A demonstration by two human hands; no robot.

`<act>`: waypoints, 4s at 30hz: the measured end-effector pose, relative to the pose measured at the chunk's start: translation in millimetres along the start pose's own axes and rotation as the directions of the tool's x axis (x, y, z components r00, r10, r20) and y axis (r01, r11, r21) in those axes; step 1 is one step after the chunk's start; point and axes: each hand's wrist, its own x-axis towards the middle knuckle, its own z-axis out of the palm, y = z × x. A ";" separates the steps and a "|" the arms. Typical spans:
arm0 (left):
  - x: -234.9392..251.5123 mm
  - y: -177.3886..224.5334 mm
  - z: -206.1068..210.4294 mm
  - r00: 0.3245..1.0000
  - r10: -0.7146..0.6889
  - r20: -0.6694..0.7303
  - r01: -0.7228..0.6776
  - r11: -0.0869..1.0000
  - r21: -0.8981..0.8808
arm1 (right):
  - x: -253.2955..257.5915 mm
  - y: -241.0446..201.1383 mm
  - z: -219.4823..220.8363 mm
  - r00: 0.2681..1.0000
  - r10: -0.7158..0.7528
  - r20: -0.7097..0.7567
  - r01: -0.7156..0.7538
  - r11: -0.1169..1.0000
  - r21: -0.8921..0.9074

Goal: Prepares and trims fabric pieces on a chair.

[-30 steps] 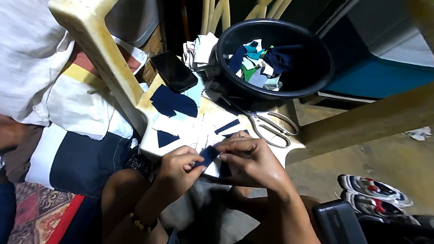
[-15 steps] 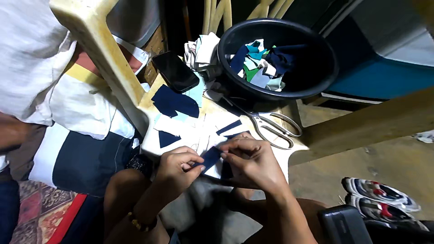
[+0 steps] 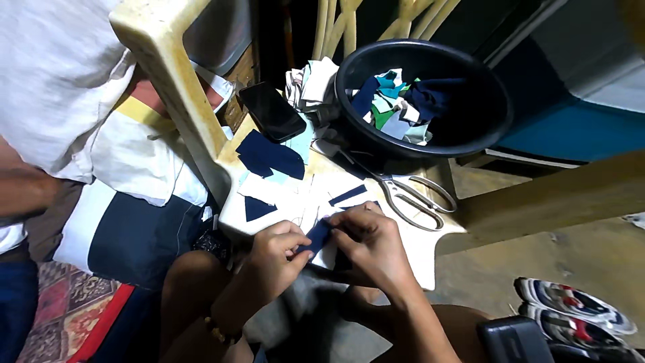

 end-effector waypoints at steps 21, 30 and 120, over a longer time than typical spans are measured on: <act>2.6 -11.4 -15.5 0.995 -0.008 -0.096 0.011 1.000 0.026 | 0.1 1.2 -0.2 1.000 -0.006 0.006 0.006 1.000 -0.018; 3.1 -12.0 -14.5 0.995 -0.028 -0.101 0.026 1.000 -0.016 | -0.2 0.1 -1.5 1.000 -0.017 -0.007 0.016 0.999 -0.037; 181.6 23.8 7.7 0.624 -0.539 0.565 0.200 0.810 0.552 | -14.5 -14.7 23.5 0.979 -0.186 0.086 0.194 0.977 -0.087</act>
